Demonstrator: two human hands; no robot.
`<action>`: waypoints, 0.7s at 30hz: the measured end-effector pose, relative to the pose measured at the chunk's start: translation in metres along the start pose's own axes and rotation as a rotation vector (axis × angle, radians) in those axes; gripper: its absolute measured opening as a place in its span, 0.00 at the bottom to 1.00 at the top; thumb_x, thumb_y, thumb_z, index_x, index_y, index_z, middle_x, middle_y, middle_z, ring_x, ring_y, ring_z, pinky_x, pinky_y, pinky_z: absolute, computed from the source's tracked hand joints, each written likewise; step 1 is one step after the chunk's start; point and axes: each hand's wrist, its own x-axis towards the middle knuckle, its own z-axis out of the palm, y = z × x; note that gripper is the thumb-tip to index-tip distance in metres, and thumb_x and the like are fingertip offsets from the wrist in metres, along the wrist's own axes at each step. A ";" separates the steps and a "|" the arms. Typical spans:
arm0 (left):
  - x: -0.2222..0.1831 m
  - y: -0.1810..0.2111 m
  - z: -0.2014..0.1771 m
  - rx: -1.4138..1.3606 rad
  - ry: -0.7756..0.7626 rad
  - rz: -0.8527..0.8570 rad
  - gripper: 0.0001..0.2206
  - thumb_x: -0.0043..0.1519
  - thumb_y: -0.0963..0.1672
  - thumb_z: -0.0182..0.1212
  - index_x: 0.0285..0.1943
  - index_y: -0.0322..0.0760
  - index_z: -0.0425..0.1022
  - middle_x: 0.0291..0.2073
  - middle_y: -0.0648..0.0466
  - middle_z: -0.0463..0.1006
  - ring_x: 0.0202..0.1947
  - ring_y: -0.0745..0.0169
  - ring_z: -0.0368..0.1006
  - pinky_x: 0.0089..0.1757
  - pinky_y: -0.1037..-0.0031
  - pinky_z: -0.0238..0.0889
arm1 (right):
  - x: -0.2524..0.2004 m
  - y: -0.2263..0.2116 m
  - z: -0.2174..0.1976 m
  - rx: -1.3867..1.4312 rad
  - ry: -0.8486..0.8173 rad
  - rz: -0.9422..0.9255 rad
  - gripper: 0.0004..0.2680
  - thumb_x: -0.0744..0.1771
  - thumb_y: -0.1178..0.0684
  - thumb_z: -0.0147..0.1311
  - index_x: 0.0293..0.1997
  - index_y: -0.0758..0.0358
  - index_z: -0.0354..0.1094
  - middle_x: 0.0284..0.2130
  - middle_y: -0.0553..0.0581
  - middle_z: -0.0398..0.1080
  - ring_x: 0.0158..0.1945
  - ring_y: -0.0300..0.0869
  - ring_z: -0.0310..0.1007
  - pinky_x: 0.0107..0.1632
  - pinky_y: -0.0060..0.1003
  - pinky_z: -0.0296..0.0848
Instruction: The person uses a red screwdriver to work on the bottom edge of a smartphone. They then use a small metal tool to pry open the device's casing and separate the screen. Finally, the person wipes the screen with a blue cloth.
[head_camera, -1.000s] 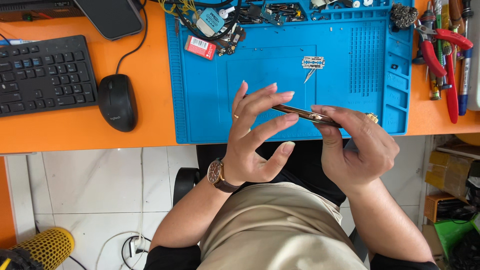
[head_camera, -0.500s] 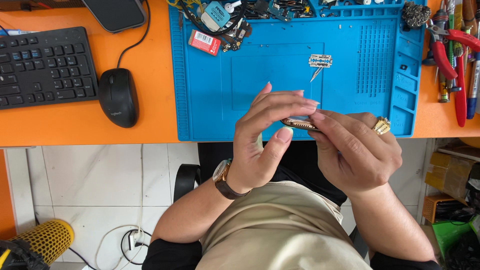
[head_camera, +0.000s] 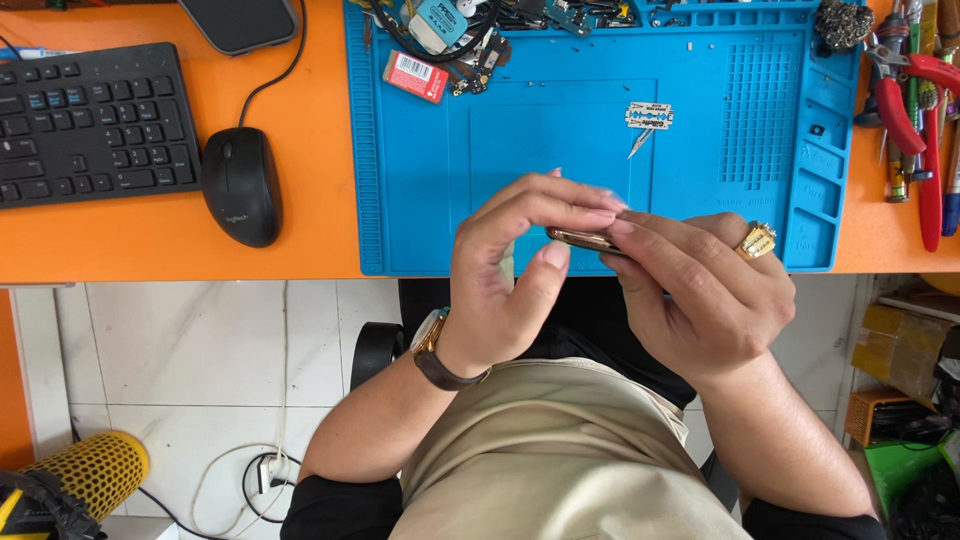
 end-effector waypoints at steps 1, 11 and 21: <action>0.002 0.001 -0.001 -0.015 -0.003 0.013 0.14 0.77 0.51 0.48 0.54 0.44 0.79 0.54 0.52 0.84 0.60 0.55 0.83 0.71 0.57 0.70 | 0.001 0.000 0.000 -0.005 -0.007 -0.004 0.05 0.73 0.60 0.60 0.46 0.72 0.80 0.40 0.67 0.84 0.37 0.48 0.84 0.39 0.39 0.70; 0.002 -0.009 0.000 -0.053 -0.019 0.064 0.12 0.79 0.48 0.48 0.56 0.42 0.77 0.55 0.50 0.83 0.60 0.54 0.82 0.62 0.63 0.79 | 0.005 0.001 -0.002 0.013 -0.017 0.038 0.04 0.73 0.60 0.62 0.47 0.73 0.78 0.39 0.68 0.83 0.40 0.53 0.86 0.41 0.39 0.70; -0.007 -0.055 -0.015 -0.008 0.112 -0.041 0.41 0.64 0.62 0.66 0.80 0.43 0.59 0.72 0.49 0.71 0.71 0.53 0.74 0.72 0.64 0.71 | -0.034 0.030 0.011 0.698 0.456 0.866 0.11 0.75 0.46 0.58 0.57 0.60 0.65 0.42 0.59 0.71 0.30 0.44 0.72 0.32 0.33 0.72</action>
